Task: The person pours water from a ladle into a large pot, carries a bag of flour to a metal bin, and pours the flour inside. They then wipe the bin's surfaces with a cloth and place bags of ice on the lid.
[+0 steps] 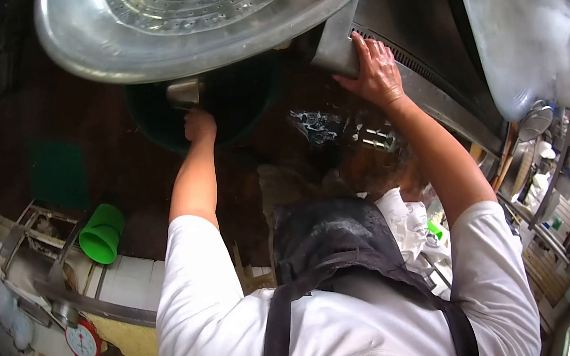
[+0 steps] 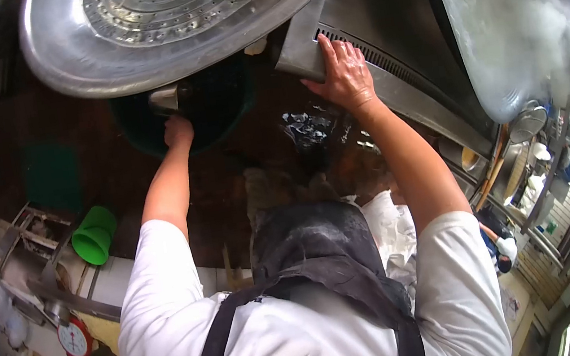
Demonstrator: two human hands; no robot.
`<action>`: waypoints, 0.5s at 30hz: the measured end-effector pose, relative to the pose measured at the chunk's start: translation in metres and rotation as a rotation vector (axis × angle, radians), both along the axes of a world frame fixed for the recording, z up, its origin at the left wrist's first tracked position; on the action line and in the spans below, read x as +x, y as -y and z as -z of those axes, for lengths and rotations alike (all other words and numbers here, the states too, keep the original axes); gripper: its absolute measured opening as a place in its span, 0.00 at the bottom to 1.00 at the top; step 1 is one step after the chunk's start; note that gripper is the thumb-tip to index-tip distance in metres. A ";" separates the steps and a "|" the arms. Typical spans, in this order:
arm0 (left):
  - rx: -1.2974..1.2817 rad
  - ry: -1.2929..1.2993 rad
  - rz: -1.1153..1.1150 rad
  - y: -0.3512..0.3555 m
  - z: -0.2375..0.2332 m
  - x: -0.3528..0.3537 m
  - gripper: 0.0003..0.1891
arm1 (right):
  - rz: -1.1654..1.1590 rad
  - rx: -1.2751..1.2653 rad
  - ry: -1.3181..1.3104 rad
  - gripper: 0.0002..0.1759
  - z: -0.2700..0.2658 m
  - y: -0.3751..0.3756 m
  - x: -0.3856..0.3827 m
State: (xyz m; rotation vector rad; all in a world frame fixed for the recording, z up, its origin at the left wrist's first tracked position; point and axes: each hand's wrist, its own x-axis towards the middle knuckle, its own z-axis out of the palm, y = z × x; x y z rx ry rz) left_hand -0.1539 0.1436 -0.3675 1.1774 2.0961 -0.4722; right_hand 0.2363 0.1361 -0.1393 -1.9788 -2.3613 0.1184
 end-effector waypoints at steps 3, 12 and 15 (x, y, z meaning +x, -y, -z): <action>-0.006 -0.122 0.178 0.008 0.029 0.010 0.19 | 0.013 -0.002 0.000 0.54 0.004 -0.001 0.001; -0.027 0.220 0.747 0.004 0.152 -0.041 0.20 | 0.009 0.023 -0.028 0.53 0.008 -0.002 0.005; 0.081 0.348 0.780 -0.003 0.113 -0.049 0.20 | 0.003 0.022 -0.037 0.53 0.009 0.001 0.006</action>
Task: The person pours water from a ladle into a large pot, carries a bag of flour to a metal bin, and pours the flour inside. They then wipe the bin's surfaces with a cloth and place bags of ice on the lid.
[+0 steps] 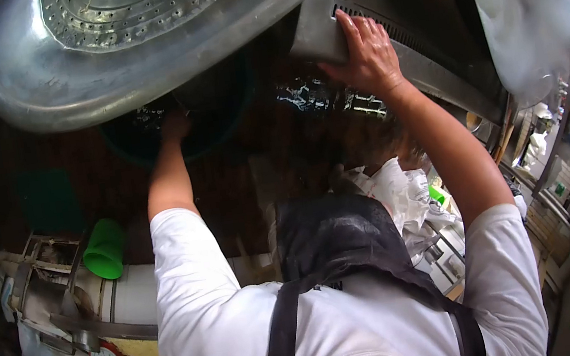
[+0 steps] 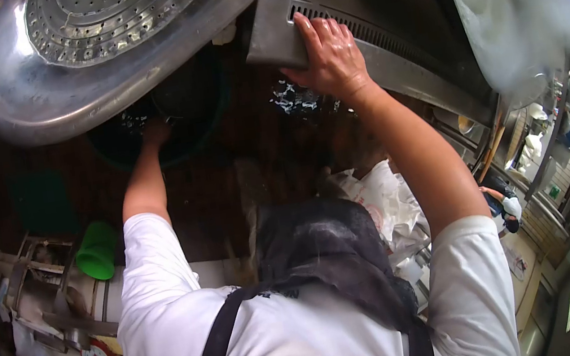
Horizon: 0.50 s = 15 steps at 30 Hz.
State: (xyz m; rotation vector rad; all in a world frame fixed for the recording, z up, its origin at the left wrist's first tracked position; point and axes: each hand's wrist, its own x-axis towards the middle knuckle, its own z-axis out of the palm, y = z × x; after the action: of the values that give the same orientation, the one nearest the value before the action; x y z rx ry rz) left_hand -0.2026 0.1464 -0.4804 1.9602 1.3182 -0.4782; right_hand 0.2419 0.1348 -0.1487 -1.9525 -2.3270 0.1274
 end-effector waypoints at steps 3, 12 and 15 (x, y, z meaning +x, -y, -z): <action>-0.027 0.087 -0.064 -0.005 -0.018 -0.016 0.22 | 0.012 -0.037 -0.003 0.53 -0.002 0.000 0.002; -0.163 0.413 -0.432 0.064 -0.200 0.004 0.24 | -0.018 -0.005 -0.010 0.52 -0.005 0.005 0.005; -0.333 0.373 -0.704 0.093 -0.305 0.048 0.18 | -0.014 -0.012 -0.013 0.51 -0.009 0.009 0.006</action>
State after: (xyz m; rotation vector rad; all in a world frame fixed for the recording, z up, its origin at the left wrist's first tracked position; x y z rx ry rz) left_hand -0.1545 0.0537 -0.1758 1.1374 1.4550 0.0202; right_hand 0.2474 0.1263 -0.1397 -1.9356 -2.3373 0.1553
